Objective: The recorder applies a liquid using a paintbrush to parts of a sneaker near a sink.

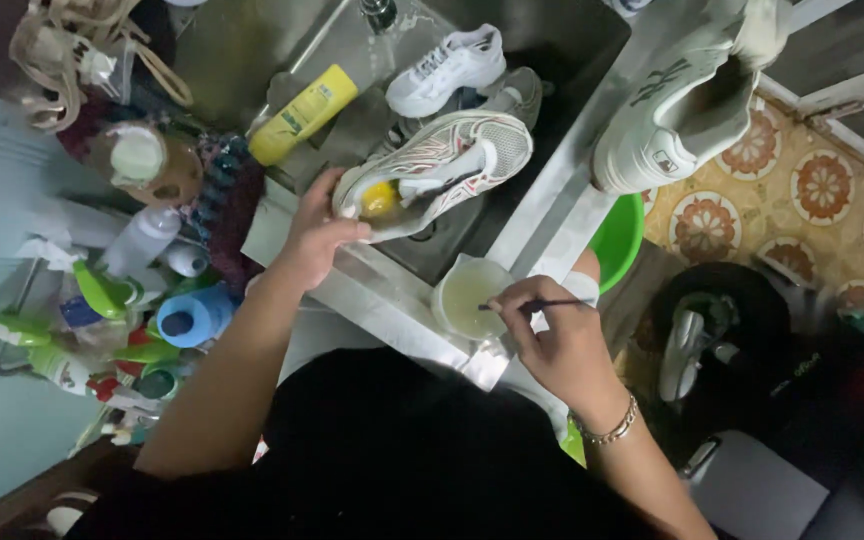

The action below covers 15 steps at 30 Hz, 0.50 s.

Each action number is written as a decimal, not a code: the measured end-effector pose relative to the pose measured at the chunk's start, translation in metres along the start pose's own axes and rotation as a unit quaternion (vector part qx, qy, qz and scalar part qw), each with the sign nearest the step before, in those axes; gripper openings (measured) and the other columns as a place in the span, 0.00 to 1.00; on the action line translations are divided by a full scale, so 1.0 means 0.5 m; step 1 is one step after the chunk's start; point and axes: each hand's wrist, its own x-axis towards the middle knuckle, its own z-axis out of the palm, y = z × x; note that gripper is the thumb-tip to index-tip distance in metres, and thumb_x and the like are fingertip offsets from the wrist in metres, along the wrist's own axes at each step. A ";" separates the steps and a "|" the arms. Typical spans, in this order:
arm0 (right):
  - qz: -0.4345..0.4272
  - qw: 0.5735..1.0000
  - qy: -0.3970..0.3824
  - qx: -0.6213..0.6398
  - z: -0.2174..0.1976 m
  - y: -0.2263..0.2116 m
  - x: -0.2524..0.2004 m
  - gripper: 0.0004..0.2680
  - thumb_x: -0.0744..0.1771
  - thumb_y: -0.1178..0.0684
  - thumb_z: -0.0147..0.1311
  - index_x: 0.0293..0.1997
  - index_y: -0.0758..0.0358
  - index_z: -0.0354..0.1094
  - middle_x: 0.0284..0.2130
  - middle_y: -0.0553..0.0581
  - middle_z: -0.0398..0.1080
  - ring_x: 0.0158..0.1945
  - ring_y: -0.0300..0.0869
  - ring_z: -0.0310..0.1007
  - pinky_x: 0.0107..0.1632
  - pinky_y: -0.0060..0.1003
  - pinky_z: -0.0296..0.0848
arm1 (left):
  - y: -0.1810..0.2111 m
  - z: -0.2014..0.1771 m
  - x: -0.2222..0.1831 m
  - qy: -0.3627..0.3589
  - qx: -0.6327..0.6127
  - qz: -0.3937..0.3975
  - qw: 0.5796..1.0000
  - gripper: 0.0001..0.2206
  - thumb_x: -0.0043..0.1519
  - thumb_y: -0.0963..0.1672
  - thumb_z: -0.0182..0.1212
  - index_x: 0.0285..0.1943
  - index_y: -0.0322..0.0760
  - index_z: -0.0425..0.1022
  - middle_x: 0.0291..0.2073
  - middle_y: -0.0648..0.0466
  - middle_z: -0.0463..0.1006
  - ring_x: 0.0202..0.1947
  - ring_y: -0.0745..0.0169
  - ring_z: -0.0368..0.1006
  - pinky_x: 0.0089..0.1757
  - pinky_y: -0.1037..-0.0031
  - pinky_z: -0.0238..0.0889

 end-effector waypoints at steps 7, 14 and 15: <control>0.123 0.973 0.113 0.161 -0.023 0.065 -0.024 0.06 0.67 0.66 0.60 0.38 0.64 0.64 0.35 0.60 0.77 0.33 0.40 0.77 0.35 0.34 0.77 | -0.007 0.001 0.005 -0.033 -0.043 -0.011 0.998 0.33 0.49 0.38 0.62 0.68 0.27 0.63 0.55 0.47 0.74 0.55 0.57 0.73 0.54 0.69 0.67; 0.098 0.899 0.234 0.357 -0.031 0.105 -0.026 0.07 0.70 0.68 0.55 0.44 0.63 0.60 0.36 0.64 0.73 0.34 0.42 0.72 0.36 0.34 0.72 | 0.009 0.038 0.028 0.005 -0.053 -0.064 0.997 0.28 0.51 0.41 0.59 0.64 0.30 0.63 0.53 0.45 0.76 0.51 0.50 0.77 0.47 0.58 0.75; 0.101 0.895 0.233 0.366 -0.029 0.107 -0.027 0.07 0.70 0.68 0.54 0.43 0.63 0.60 0.36 0.64 0.73 0.34 0.42 0.72 0.36 0.34 0.72 | 0.009 0.041 0.032 0.007 -0.053 -0.060 0.997 0.28 0.52 0.42 0.59 0.64 0.30 0.63 0.53 0.45 0.76 0.51 0.51 0.77 0.47 0.58 0.75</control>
